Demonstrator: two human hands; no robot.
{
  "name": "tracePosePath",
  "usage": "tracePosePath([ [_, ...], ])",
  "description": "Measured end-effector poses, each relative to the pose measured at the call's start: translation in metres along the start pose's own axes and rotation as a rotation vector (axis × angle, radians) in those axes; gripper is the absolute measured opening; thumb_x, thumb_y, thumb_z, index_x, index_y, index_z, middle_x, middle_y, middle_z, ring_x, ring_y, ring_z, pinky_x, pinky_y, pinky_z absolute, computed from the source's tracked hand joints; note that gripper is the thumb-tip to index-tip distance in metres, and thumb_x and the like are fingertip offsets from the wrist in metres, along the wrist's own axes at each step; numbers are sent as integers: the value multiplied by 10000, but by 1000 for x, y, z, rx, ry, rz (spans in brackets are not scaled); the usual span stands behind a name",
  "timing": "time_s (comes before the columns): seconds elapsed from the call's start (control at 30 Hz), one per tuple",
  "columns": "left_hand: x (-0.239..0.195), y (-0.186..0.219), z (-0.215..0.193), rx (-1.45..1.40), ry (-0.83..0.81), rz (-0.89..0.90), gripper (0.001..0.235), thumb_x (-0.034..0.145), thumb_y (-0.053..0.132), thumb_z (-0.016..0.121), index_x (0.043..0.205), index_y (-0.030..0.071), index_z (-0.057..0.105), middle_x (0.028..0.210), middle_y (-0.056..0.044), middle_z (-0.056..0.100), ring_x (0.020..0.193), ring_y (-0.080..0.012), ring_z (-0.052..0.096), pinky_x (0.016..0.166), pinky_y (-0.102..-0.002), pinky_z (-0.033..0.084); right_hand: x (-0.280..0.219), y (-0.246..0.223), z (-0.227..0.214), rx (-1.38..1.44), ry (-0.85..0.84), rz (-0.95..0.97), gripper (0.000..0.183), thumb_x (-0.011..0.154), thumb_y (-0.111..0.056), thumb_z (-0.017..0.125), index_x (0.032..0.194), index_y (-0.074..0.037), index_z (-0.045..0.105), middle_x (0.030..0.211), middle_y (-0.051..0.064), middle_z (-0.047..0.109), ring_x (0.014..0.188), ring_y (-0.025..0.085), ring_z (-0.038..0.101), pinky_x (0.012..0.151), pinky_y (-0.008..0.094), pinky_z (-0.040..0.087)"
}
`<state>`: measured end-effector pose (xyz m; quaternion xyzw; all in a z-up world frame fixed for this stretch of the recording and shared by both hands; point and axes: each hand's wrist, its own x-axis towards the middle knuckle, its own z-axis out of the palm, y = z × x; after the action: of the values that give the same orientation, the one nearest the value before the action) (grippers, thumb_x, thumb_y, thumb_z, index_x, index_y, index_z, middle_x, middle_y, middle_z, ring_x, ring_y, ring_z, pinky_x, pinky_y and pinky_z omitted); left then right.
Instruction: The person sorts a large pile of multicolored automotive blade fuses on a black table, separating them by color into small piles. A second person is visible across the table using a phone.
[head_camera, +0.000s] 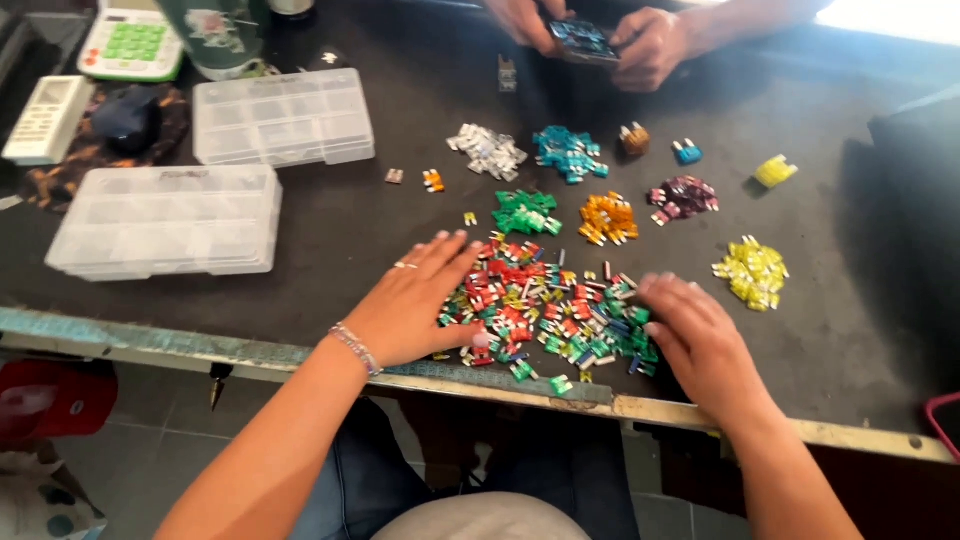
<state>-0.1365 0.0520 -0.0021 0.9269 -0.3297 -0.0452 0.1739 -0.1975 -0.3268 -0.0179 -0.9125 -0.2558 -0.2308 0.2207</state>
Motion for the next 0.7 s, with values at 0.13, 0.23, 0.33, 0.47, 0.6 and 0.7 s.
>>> tracePosePath([
  [0.13, 5, 13, -1, 4, -64, -41, 1245, 686, 898, 625, 1623, 194, 203, 1631, -165, 267, 1522, -364, 223, 1260, -480, 137, -4, -4, -4, -12, -350, 203, 996, 792, -447, 760, 1584, -9, 343, 1556, 314, 405, 1454, 498, 343, 1206, 559, 268],
  [0.23, 14, 24, 1, -5, -96, -29, 1295, 631, 933, 625, 1631, 257, 156, 1627, -153, 265, 1529, -355, 205, 1263, -473, 122, 13, -30, 0, -233, -530, 177, 1242, 705, -797, 730, 1625, -96, 278, 1627, 257, 309, 1524, 408, 262, 1244, 514, 196],
  [0.33, 17, 29, 4, -23, -111, -1, 1244, 664, 923, 603, 1621, 244, 192, 1624, -145, 285, 1533, -344, 209, 1262, -470, 121, 26, -38, 11, -167, -556, 175, 1252, 723, -866, 675, 1616, -82, 282, 1633, 261, 293, 1529, 403, 253, 1248, 510, 179],
  [0.47, 17, 32, 7, -30, -78, 25, 1193, 687, 900, 596, 1605, 223, 246, 1602, -130, 330, 1523, -340, 242, 1260, -464, 148, 33, -39, 29, -121, -568, 97, 1194, 730, -833, 694, 1616, -144, 287, 1645, 179, 286, 1533, 355, 257, 1246, 491, 200],
  [0.6, 18, 33, -6, -61, -45, -42, 1250, 674, 922, 596, 1633, 249, 162, 1630, -186, 259, 1524, -413, 181, 1252, -519, 129, 42, -43, 34, -81, -558, 96, 1208, 690, -876, 675, 1616, -198, 298, 1662, 138, 256, 1537, 347, 240, 1241, 492, 215],
  [0.7, 26, 13, 8, -17, 5, -105, 1136, 789, 881, 508, 1623, 166, 220, 1619, -215, 269, 1522, -418, 207, 1250, -515, 162, 44, -37, 34, -34, -453, 215, 1089, 781, -759, 663, 1615, -151, 316, 1633, 212, 288, 1527, 410, 239, 1236, 537, 212],
])
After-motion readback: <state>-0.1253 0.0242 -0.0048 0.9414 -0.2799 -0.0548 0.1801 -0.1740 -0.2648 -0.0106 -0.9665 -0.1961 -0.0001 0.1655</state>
